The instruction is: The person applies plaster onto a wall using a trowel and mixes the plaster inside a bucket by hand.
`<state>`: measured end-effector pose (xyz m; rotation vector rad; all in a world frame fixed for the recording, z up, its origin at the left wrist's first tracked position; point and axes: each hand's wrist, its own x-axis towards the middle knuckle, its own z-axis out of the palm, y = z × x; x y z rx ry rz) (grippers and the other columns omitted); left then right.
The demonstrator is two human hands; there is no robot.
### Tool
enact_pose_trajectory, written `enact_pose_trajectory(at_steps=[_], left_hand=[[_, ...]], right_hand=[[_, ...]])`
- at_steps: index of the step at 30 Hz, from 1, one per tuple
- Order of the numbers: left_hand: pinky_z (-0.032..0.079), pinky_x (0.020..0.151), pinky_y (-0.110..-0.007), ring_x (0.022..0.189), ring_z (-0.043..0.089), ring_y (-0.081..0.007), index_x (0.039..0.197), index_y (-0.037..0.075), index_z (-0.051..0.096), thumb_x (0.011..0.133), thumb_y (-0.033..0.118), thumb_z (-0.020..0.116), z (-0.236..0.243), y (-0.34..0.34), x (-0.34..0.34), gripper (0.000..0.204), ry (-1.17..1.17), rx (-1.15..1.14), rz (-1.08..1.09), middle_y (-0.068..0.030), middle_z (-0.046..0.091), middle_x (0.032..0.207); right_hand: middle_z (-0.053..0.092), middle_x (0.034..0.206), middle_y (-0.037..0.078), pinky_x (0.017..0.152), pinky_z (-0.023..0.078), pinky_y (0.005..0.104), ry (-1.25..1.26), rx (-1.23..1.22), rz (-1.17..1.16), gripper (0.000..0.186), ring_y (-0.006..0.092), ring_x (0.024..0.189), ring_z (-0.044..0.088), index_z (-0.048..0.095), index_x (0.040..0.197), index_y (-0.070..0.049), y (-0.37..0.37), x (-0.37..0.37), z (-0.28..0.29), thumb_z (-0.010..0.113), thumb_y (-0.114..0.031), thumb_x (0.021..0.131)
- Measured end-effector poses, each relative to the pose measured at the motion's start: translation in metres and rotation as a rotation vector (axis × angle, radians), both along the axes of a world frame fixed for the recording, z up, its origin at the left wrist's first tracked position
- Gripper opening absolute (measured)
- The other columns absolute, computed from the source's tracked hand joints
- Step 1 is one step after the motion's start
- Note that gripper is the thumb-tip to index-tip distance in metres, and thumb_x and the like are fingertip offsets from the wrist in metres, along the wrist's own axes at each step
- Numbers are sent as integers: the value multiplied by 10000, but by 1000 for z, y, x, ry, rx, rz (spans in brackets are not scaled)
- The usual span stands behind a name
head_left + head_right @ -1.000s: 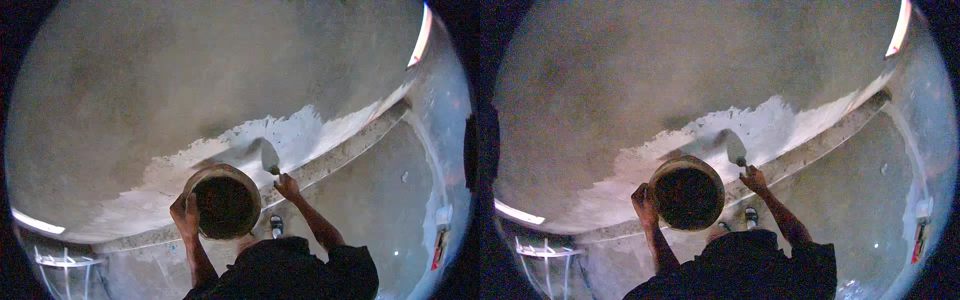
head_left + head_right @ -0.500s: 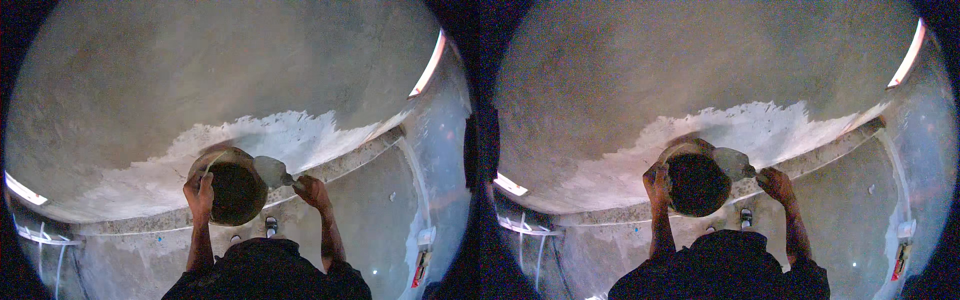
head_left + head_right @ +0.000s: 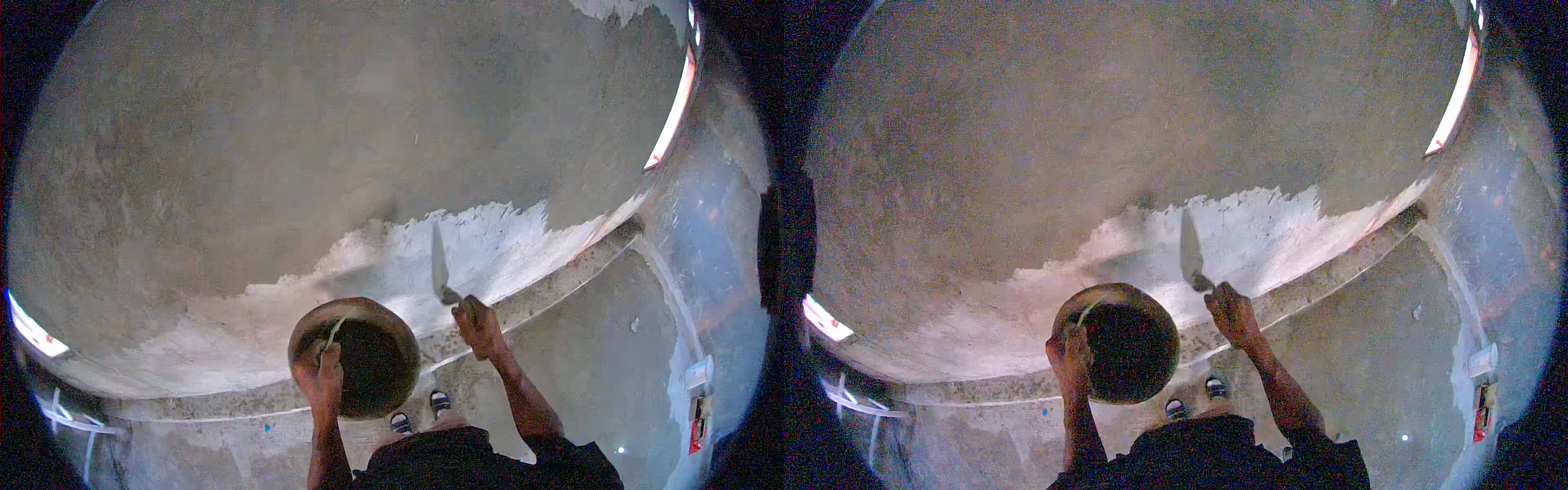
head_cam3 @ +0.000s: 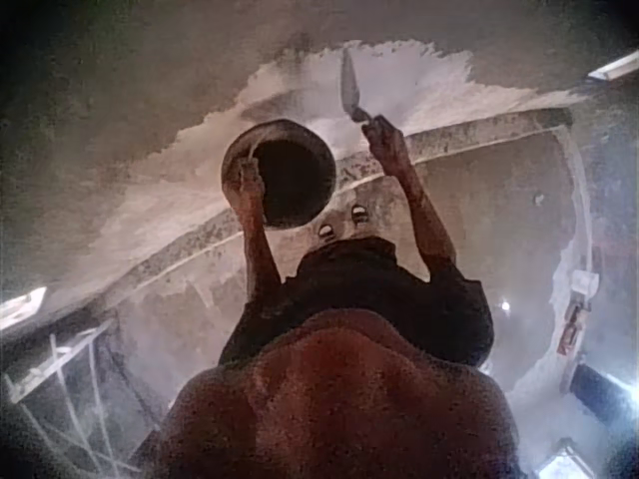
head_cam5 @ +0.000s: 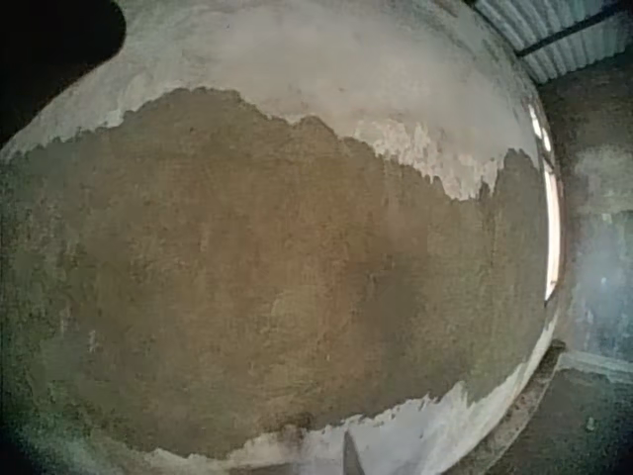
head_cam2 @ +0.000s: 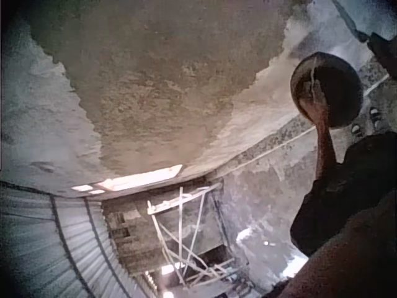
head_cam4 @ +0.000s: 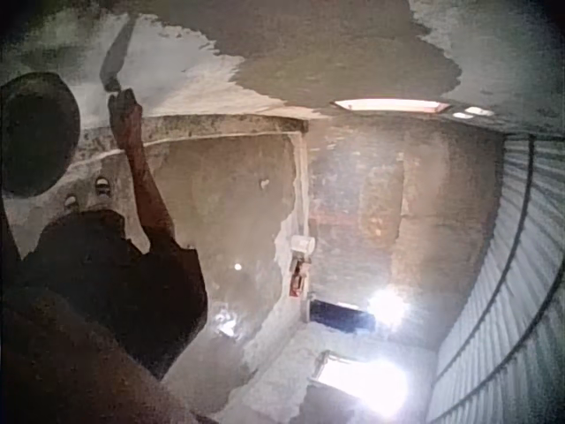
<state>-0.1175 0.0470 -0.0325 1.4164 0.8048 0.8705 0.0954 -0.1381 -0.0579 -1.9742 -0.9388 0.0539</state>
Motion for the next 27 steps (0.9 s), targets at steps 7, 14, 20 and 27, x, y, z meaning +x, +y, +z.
enact_pose_trajectory(at_steps=[7, 14, 20, 27], left_hand=[[412, 736, -243, 831, 517, -147, 981, -6, 536, 765, 139, 548, -11, 1, -40, 260, -9, 18, 208, -71, 559, 892], [417, 704, -263, 812, 514, -151, 1018, -25, 518, 770, 164, 546, -6, 8, -63, 313, 86, -20, 90, -65, 566, 901], [378, 545, -230, 640, 483, -99, 888, -34, 568, 795, 190, 517, -14, 9, -71, 248, 72, 76, 206, -42, 568, 746], [319, 454, -220, 539, 430, -69, 740, -8, 562, 805, 179, 502, -8, 11, -63, 207, 64, 30, 165, 0, 521, 650]], right_hand=[[464, 535, 64, 427, 384, 314, 161, 222, -50, 244, 127, 455, 453, 431, 786, -27, 56, 32, 28, 408, -246, 891], [498, 522, 162, 412, 394, 382, -313, 344, -249, 189, 299, 465, 533, 434, 777, -16, 121, 78, 23, 424, -177, 875], [497, 550, 243, 442, 397, 461, -324, 189, -316, 204, 421, 543, 513, 448, 786, 17, 150, 83, 21, 446, -176, 852], [479, 547, 242, 422, 372, 424, -147, 153, -251, 237, 410, 510, 492, 457, 748, 24, 127, 58, -10, 442, -187, 854]])
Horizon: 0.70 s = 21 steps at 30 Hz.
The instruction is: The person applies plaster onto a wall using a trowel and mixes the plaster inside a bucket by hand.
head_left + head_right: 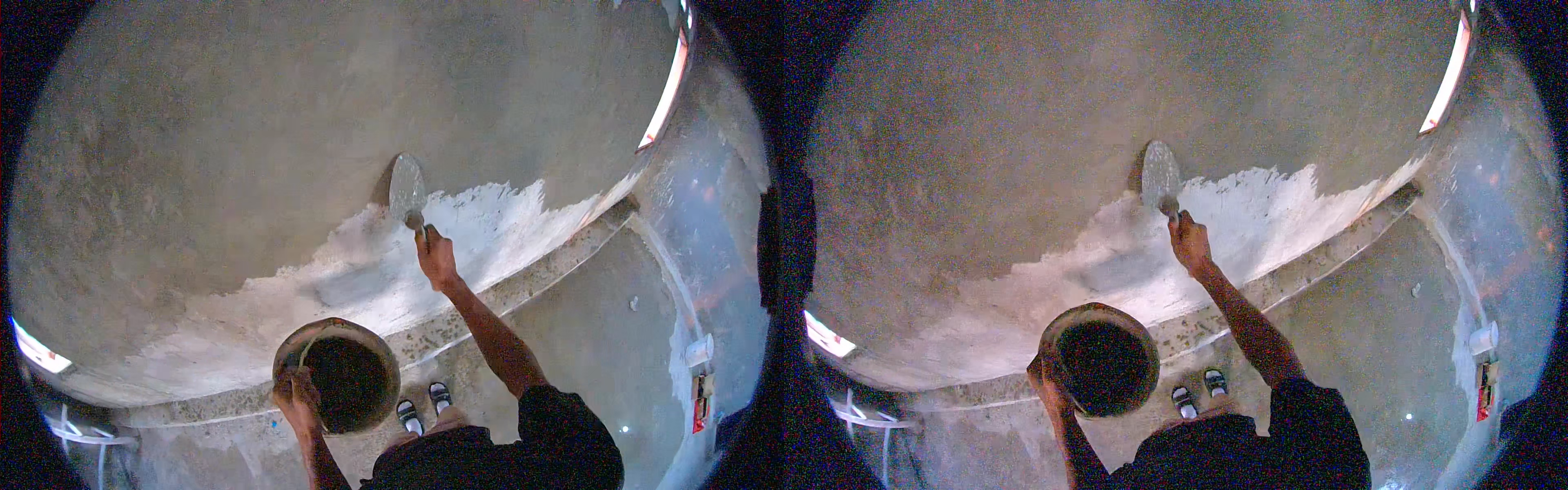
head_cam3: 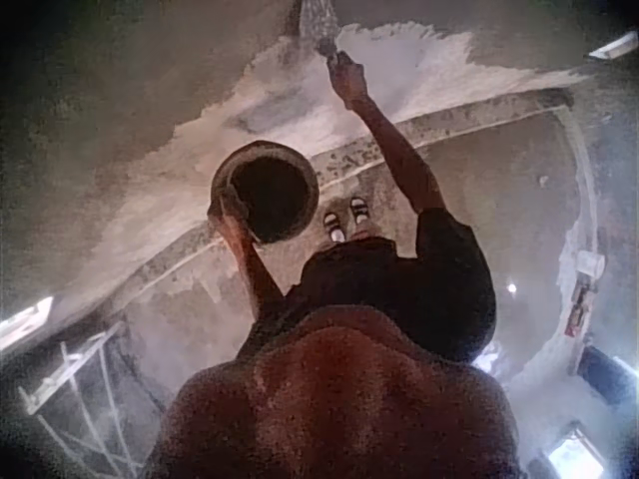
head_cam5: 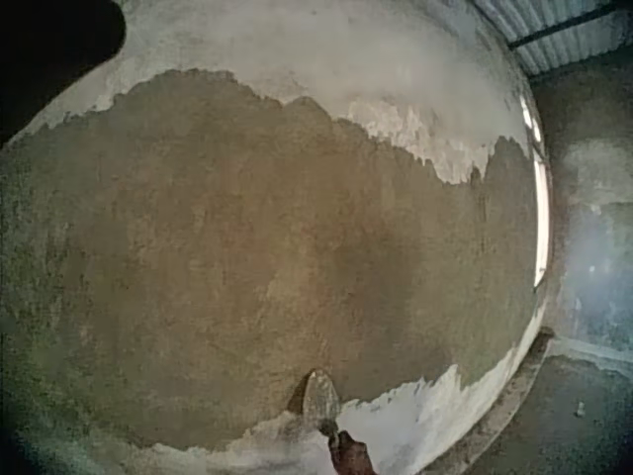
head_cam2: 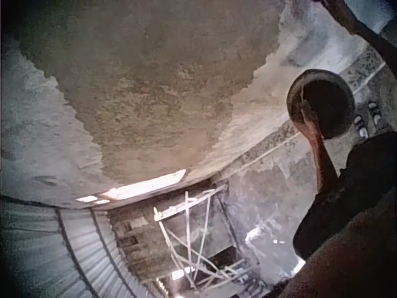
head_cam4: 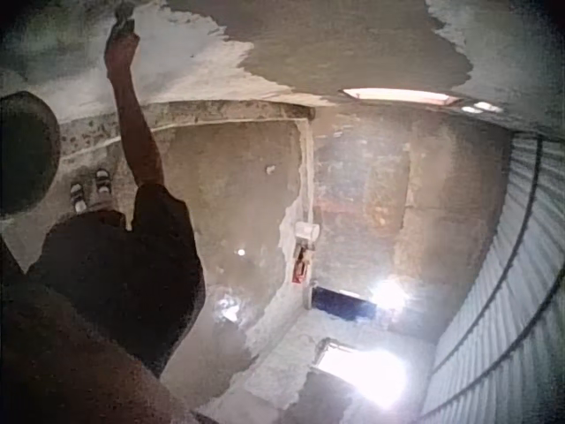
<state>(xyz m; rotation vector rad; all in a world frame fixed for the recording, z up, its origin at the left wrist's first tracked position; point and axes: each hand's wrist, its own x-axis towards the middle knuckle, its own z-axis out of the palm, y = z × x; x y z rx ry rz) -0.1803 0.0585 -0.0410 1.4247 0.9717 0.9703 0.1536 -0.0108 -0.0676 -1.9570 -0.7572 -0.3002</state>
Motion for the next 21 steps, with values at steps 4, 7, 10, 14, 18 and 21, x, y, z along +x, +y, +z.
enact_pose_trajectory(at_steps=[4, 7, 10, 14, 18, 21], left_hand=[[310, 457, -227, 547, 412, -67, 725, 0, 561, 796, 164, 517, -5, 3, 6, 185, 38, -20, -26, 12, 503, 625], [337, 481, -234, 556, 433, -78, 738, -3, 569, 790, 166, 535, 0, 5, 10, 180, 66, 9, -91, 4, 526, 640], [358, 503, -240, 578, 452, -88, 810, -10, 567, 794, 178, 542, -12, 14, 8, 190, 128, 55, -133, -16, 550, 702], [382, 530, -250, 634, 472, -101, 916, -14, 544, 797, 193, 550, -14, 6, 20, 239, -25, -179, 48, -42, 558, 793], [416, 626, -258, 751, 506, -140, 1014, -15, 510, 792, 210, 566, -1, 7, 23, 321, 2, -46, -61, -67, 564, 889], [419, 654, -252, 774, 517, -145, 1005, -13, 523, 790, 216, 569, -18, 18, 27, 318, 84, -51, -54, -66, 573, 880]], right_hand=[[439, 498, 217, 410, 357, 415, -91, 80, -54, 283, 386, 463, 474, 450, 746, 18, -7, 6, 16, 435, -238, 864], [500, 533, 227, 444, 410, 452, -169, 71, -59, 200, 403, 517, 524, 450, 800, 12, 0, 26, 35, 468, -182, 847], [504, 536, 222, 441, 419, 450, -211, 13, -87, 210, 401, 507, 520, 446, 848, 26, 19, 35, 43, 473, -181, 842], [511, 557, 227, 439, 421, 452, -180, -58, -64, 253, 404, 498, 513, 442, 897, 51, 30, 22, 1, 481, -191, 836], [471, 497, 212, 426, 379, 451, -108, -39, 132, 204, 395, 477, 493, 448, 771, 15, 2, -6, -37, 456, -174, 850], [462, 504, 219, 421, 359, 443, -17, -25, 111, 213, 402, 478, 480, 452, 760, 9, -17, -11, -35, 459, -185, 850]])
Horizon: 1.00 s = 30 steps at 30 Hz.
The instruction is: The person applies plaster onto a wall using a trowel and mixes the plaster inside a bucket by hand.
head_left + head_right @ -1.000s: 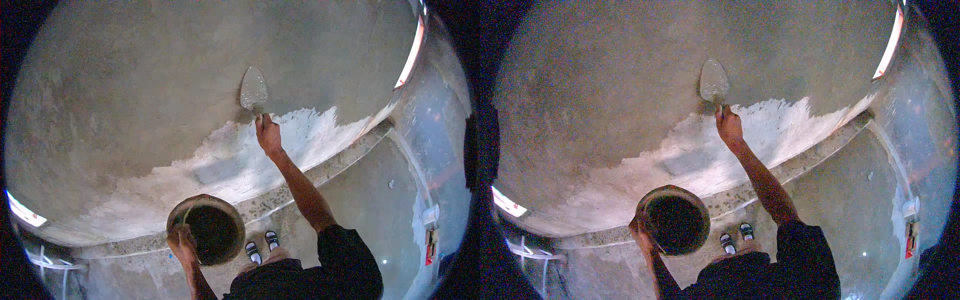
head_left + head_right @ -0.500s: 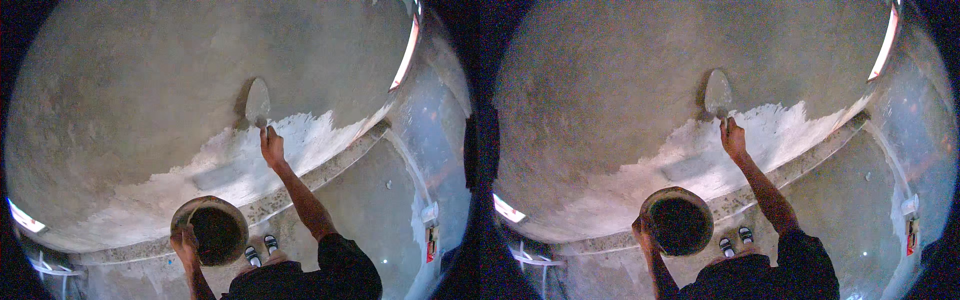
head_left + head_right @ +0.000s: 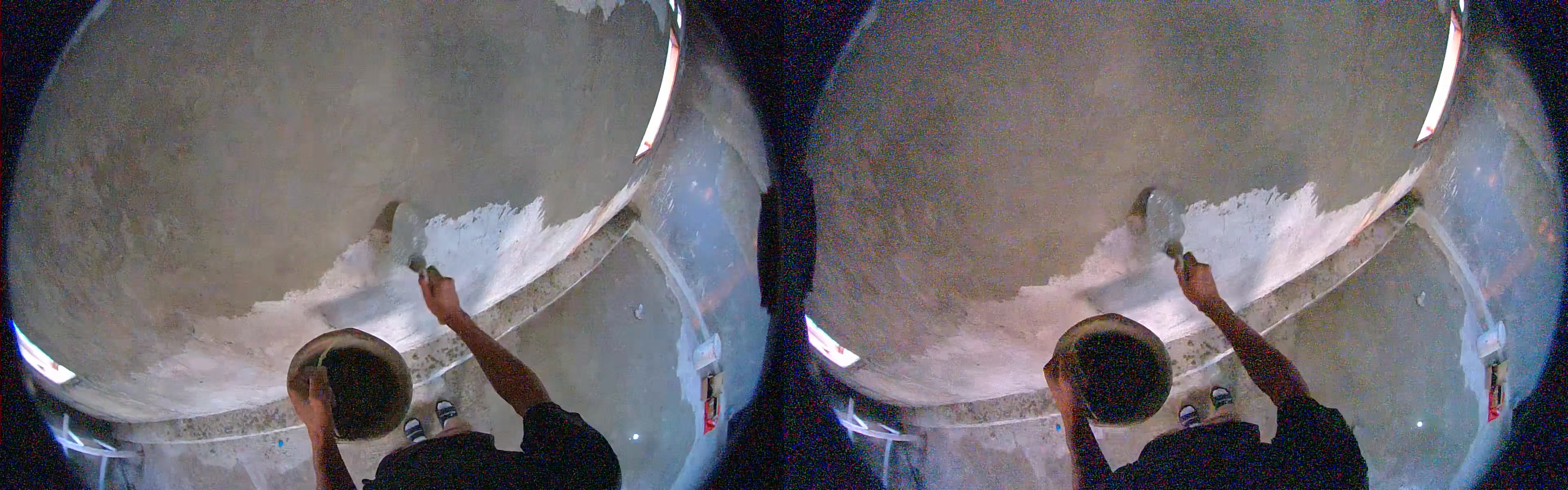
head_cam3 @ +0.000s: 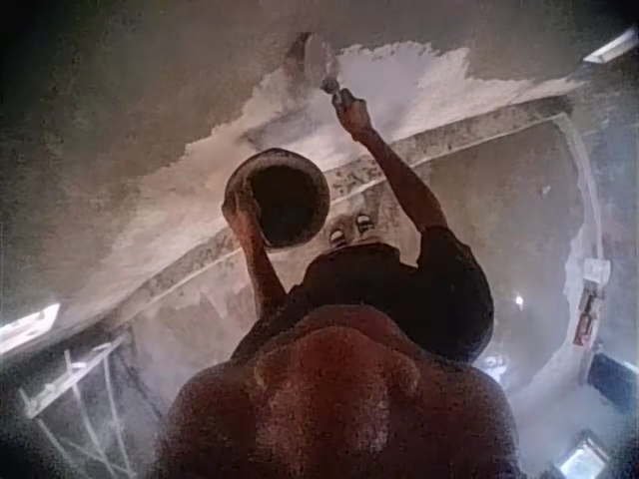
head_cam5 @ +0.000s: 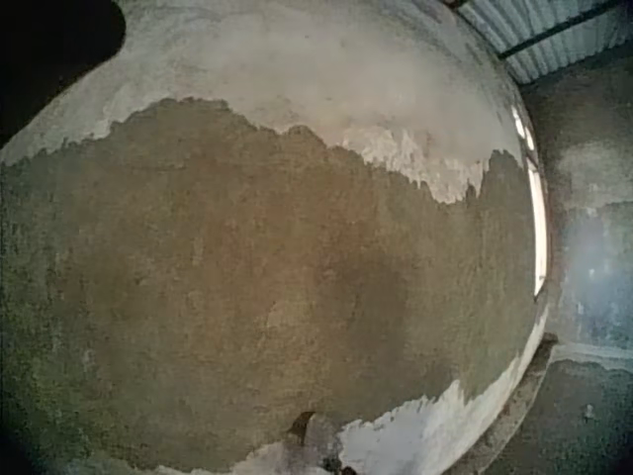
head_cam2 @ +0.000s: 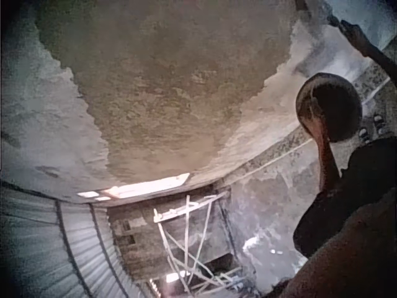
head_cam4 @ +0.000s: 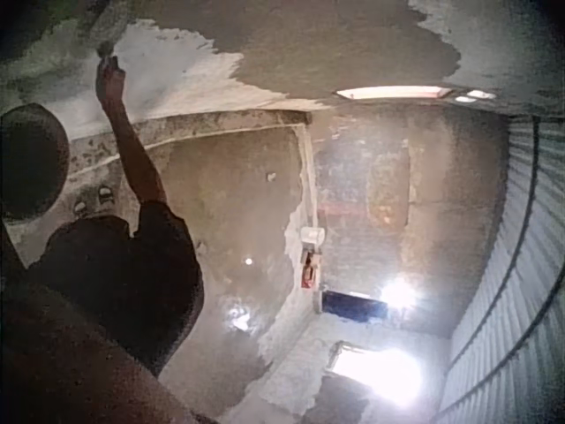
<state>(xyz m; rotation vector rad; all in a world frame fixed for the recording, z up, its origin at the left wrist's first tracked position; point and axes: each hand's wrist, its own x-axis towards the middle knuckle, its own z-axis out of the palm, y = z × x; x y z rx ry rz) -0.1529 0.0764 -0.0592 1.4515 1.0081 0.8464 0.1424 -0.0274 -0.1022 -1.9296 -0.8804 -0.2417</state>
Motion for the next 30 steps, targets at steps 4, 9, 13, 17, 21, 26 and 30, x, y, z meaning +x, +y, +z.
enact_pose_trajectory(at_steps=[4, 9, 13, 17, 21, 26, 30], left_hand=[[412, 632, -242, 735, 511, -128, 960, -5, 549, 801, 202, 559, -2, 9, 2, 261, -150, -9, -141, -51, 576, 830], [412, 663, -252, 762, 518, -140, 960, -7, 549, 812, 175, 540, 13, 5, 8, 234, -67, -35, -154, -58, 582, 848], [401, 572, -226, 673, 498, -107, 936, -2, 557, 812, 172, 531, 0, -1, 11, 215, -159, -50, 11, -38, 567, 793], [397, 560, -219, 657, 493, -101, 934, 0, 560, 809, 175, 526, -1, 8, 14, 217, -36, 67, -159, -40, 567, 783], [407, 640, -272, 690, 496, -137, 877, -2, 565, 796, 182, 524, 10, 0, 19, 205, -10, -73, -191, -36, 562, 757], [395, 607, -258, 652, 479, -128, 868, 8, 568, 774, 141, 552, -21, -2, 38, 164, 91, 181, -220, -24, 552, 739], [399, 624, -270, 666, 485, -136, 884, 1, 572, 758, 123, 570, -13, -19, 54, 175, 143, 175, -202, -35, 564, 765]], right_hand=[[448, 516, 232, 415, 352, 428, -153, 82, -213, 249, 411, 486, 474, 462, 762, 8, 11, 31, 36, 458, -222, 855], [466, 498, 228, 399, 366, 431, -155, 159, -183, 259, 403, 462, 486, 453, 806, 25, 42, 50, 67, 438, -227, 865], [465, 493, 246, 395, 371, 463, -313, 16, -124, 277, 394, 452, 498, 446, 848, 69, 51, 21, 3, 461, -207, 846], [502, 511, 216, 421, 399, 464, 13, -67, -1, 243, 406, 489, 515, 421, 813, 2, 15, -2, -40, 490, -230, 823], [490, 511, 189, 422, 402, 440, 21, -128, -100, 253, 387, 485, 515, 446, 785, 4, -25, -9, -54, 511, -239, 813], [535, 623, 161, 511, 448, 408, -19, -224, -117, 269, 347, 573, 551, 474, 705, 4, -77, -7, -50, 584, -241, 721], [517, 638, 155, 535, 468, 388, 199, -192, -110, 237, 325, 580, 556, 487, 696, 3, -110, -19, -24, 598, -206, 688]])
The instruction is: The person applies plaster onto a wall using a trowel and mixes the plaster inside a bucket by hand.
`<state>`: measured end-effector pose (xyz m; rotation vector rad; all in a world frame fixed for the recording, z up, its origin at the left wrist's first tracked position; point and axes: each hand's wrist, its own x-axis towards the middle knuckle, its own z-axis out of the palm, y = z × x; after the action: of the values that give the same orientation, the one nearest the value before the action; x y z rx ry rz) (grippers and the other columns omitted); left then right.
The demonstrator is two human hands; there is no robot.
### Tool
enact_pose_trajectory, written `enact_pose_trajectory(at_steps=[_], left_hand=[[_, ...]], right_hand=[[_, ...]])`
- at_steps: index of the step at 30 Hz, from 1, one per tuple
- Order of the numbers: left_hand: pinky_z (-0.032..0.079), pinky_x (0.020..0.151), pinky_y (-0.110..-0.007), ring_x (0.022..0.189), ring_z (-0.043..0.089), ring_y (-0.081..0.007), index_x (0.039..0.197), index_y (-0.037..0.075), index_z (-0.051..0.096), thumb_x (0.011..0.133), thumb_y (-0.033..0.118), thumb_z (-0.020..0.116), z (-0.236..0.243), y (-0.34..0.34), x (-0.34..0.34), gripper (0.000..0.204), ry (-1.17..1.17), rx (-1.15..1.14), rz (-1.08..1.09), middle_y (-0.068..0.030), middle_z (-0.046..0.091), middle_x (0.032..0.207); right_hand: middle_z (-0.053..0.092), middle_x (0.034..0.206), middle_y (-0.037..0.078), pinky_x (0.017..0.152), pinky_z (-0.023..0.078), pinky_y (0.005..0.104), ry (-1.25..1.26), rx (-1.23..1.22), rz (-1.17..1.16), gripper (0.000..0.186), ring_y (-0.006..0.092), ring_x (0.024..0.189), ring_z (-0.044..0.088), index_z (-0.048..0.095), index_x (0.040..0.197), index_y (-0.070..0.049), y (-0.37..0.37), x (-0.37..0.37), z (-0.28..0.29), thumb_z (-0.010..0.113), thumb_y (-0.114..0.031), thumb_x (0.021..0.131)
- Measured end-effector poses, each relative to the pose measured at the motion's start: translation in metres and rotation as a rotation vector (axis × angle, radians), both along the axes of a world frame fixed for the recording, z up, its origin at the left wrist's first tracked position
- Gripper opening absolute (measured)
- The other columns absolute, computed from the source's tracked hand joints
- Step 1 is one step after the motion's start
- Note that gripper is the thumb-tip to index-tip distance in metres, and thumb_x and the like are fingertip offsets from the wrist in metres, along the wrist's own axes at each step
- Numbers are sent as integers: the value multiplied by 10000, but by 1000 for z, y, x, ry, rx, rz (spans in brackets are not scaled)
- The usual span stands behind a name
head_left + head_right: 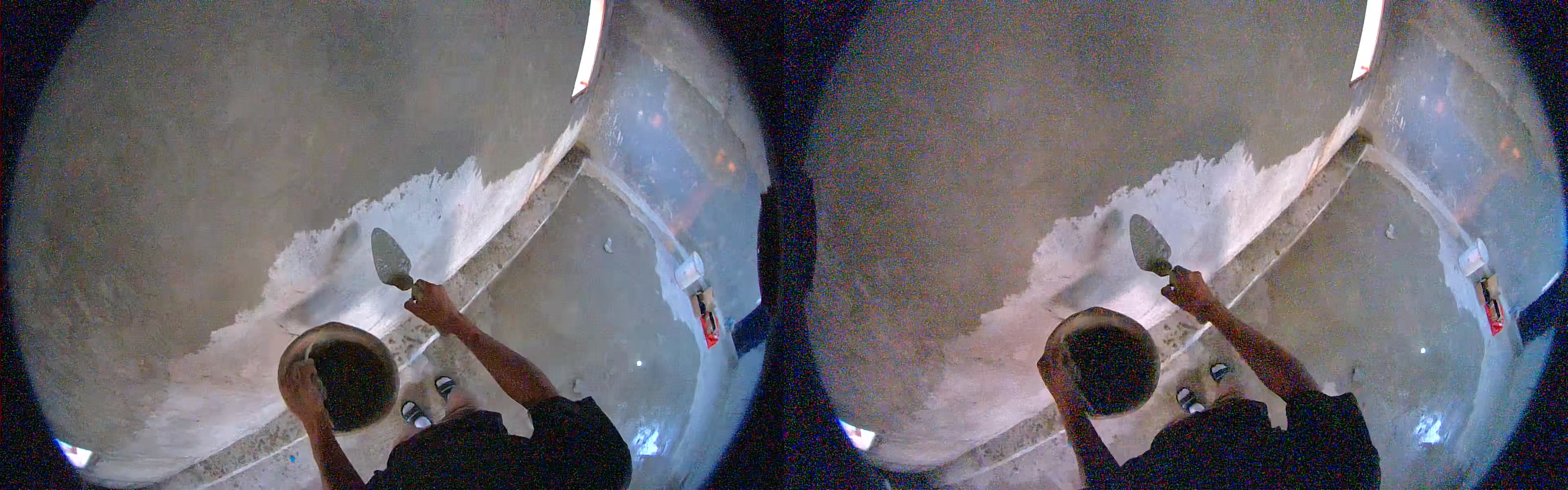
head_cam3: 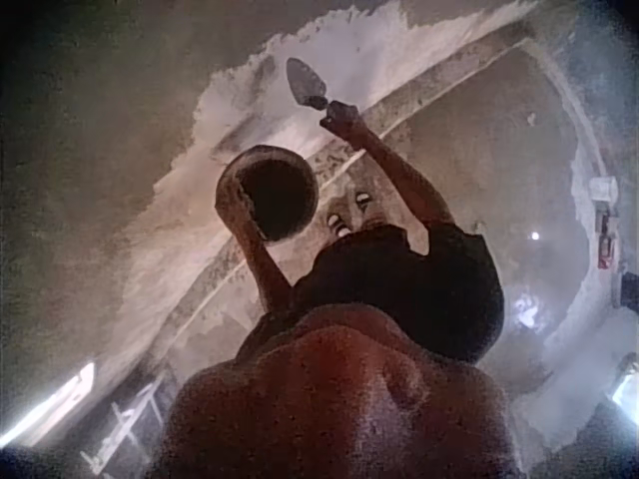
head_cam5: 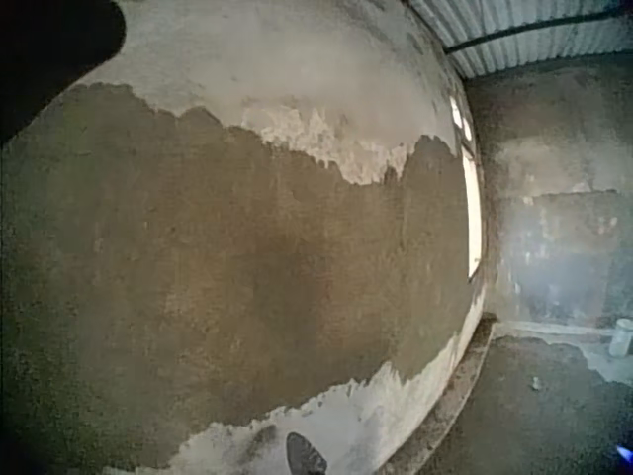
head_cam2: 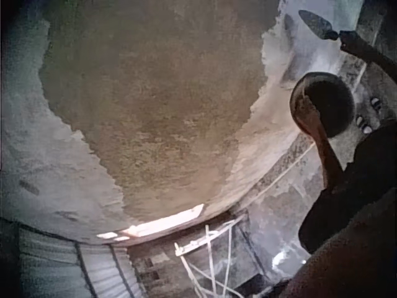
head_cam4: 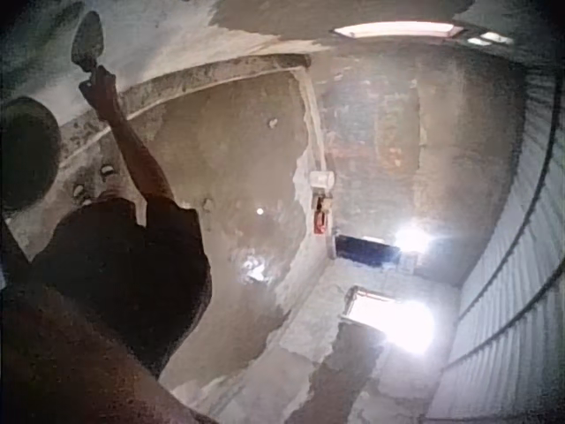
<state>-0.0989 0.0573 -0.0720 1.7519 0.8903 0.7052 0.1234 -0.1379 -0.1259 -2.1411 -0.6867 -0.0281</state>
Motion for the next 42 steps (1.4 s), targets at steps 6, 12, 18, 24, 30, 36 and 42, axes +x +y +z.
enact_pose_trajectory(at_steps=[6, 12, 18, 24, 30, 36, 42], left_hand=[[415, 714, -270, 762, 533, -148, 867, 6, 588, 743, 121, 588, 6, -27, 28, 169, -105, -198, -64, -56, 596, 834], [416, 688, -291, 706, 528, -164, 883, 13, 586, 757, 148, 580, -7, -54, 60, 185, 120, 227, -87, -54, 588, 799], [385, 451, -243, 506, 483, -101, 832, 28, 581, 763, 190, 585, 38, -118, 93, 176, 7, 66, -127, -30, 530, 621], [374, 464, -260, 498, 462, -107, 818, 15, 573, 783, 220, 559, 24, -147, 120, 208, -70, 12, -117, -25, 514, 588], [363, 474, -275, 497, 443, -115, 811, 7, 576, 787, 219, 550, 10, -164, 140, 214, -159, 41, -151, -14, 488, 571], [271, 361, -223, 395, 345, -55, 834, 22, 574, 801, 177, 542, 55, -194, 148, 162, -231, -150, -221, 35, 383, 498], [258, 349, -196, 384, 304, -25, 885, 28, 568, 800, 142, 541, 71, -208, 145, 145, -287, -372, -198, 63, 347, 493]], right_hand=[[539, 603, 167, 511, 459, 449, -232, -169, 292, 360, 373, 571, 558, 405, 939, 20, -49, 17, -15, 579, -170, 687], [571, 656, 176, 557, 464, 450, -47, -313, 233, 267, 365, 640, 575, 428, 905, -41, -97, 10, 42, 558, -186, 724], [585, 687, 119, 533, 473, 422, -301, -328, 337, 241, 326, 610, 580, 489, 898, -116, -163, 21, 74, 580, -245, 715], [584, 793, 53, 559, 490, 393, -405, -592, 353, 231, 263, 657, 601, 551, 924, -194, -199, 34, 70, 569, -321, 731], [566, 892, 57, 598, 493, 404, -312, -723, 430, 258, 258, 716, 601, 559, 970, -225, -207, 36, 57, 562, -344, 741], [572, 918, 71, 622, 490, 403, -258, -651, 368, 301, 286, 730, 595, 542, 958, -156, -229, 56, -9, 574, -351, 732], [586, 760, 186, 627, 470, 423, 40, -434, 400, 325, 329, 742, 588, 495, 896, -40, -242, 52, 25, 595, -296, 724]])
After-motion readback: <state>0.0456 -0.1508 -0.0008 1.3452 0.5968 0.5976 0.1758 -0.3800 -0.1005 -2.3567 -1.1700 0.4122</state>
